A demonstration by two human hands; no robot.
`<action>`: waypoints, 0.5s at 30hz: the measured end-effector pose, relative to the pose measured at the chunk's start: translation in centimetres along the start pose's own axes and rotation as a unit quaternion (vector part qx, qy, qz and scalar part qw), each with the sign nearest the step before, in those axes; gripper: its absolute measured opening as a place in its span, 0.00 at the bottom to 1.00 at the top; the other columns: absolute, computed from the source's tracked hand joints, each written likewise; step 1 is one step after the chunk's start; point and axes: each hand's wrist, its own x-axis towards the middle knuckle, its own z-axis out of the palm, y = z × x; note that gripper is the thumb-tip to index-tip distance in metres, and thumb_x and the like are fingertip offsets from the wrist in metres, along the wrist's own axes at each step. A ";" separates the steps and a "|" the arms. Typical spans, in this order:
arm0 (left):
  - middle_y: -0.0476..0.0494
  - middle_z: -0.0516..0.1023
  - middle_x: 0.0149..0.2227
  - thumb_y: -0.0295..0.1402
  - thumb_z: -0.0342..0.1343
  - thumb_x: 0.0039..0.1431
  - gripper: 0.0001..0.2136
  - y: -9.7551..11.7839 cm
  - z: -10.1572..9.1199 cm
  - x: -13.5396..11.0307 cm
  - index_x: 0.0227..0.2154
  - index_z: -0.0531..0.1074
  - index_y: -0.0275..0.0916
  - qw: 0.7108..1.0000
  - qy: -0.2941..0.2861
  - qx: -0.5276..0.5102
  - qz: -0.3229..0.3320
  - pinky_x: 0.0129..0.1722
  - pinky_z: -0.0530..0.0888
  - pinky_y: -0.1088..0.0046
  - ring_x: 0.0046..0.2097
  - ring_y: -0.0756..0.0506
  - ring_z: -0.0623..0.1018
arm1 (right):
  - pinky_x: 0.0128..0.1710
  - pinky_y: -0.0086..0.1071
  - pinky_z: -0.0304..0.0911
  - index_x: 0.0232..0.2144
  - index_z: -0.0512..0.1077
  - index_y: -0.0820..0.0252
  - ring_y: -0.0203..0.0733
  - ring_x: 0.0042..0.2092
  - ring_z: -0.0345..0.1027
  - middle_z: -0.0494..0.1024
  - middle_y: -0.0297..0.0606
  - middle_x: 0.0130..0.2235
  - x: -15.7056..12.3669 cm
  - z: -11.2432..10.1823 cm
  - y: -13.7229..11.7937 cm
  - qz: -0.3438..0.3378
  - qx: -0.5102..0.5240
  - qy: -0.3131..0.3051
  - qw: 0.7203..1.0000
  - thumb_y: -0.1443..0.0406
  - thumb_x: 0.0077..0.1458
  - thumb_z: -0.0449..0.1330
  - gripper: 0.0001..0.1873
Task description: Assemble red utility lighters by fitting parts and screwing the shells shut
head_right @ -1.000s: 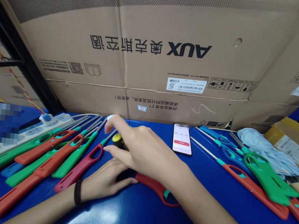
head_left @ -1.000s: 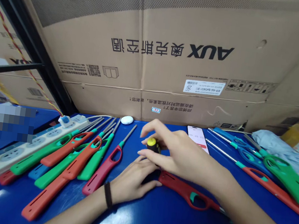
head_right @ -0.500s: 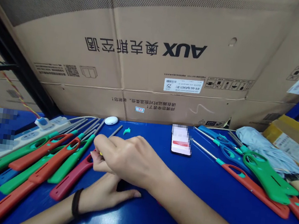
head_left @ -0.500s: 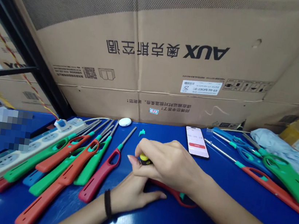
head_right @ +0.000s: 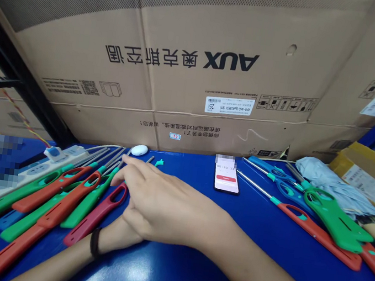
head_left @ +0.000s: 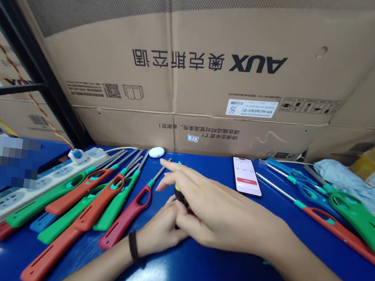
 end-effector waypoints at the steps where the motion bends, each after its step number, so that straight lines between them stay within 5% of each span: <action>1: 0.42 0.76 0.45 0.37 0.56 0.57 0.10 -0.1 0.0 0.0 0.38 0.73 0.38 1.000 -0.008 0.003 -0.005 0.51 0.70 0.59 0.50 0.38 0.73 | 0.48 0.34 0.62 0.53 0.60 0.65 0.43 0.59 0.57 0.57 0.52 0.63 -0.2 -0.2 0.1 -0.001 -0.009 0.001 1.000 0.73 0.58 0.51 0.20; 4: 0.40 0.76 0.44 0.39 0.61 0.53 0.16 -0.1 -0.1 0.0 0.42 0.71 0.36 0.999 -0.033 -0.005 -0.028 0.50 0.71 0.57 0.50 0.37 0.73 | 0.40 0.31 0.65 0.55 0.57 0.57 0.40 0.50 0.68 0.65 0.44 0.58 -0.3 0.2 0.9 0.007 -0.044 0.039 0.998 0.69 0.61 0.52 0.20; 6: 0.41 0.76 0.46 0.37 0.62 0.52 0.18 0.0 -0.1 -0.1 0.45 0.70 0.38 0.998 -0.041 -0.016 -0.038 0.50 0.71 0.57 0.50 0.37 0.73 | 0.30 0.29 0.61 0.48 0.63 0.56 0.38 0.37 0.72 0.75 0.36 0.44 0.0 0.9 1.6 0.004 -0.083 0.070 0.994 0.60 0.61 0.54 0.13; 9: 0.42 0.76 0.47 0.37 0.61 0.54 0.18 -0.1 0.0 -0.1 0.48 0.69 0.39 0.998 -0.050 -0.029 -0.038 0.51 0.70 0.58 0.50 0.38 0.74 | 0.22 0.30 0.51 0.33 0.68 0.59 0.38 0.29 0.67 0.73 0.33 0.29 0.7 1.5 1.9 -0.010 -0.144 0.118 0.982 0.49 0.60 0.50 0.20; 11: 0.41 0.74 0.49 0.38 0.61 0.54 0.20 -0.2 0.0 -0.1 0.49 0.68 0.39 0.998 -0.044 -0.028 -0.026 0.52 0.70 0.57 0.51 0.38 0.73 | 0.24 0.31 0.51 0.29 0.67 0.60 0.39 0.32 0.66 0.72 0.35 0.28 0.9 1.2 1.5 0.006 -0.137 0.130 0.982 0.50 0.62 0.47 0.22; 15: 0.41 0.74 0.48 0.39 0.59 0.55 0.16 -0.1 -0.1 0.1 0.46 0.71 0.39 0.999 -0.039 -0.002 0.005 0.53 0.69 0.56 0.52 0.38 0.71 | 0.35 0.31 0.60 0.39 0.64 0.61 0.40 0.41 0.65 0.72 0.40 0.40 0.4 0.1 0.7 0.051 0.000 0.063 0.997 0.66 0.59 0.51 0.06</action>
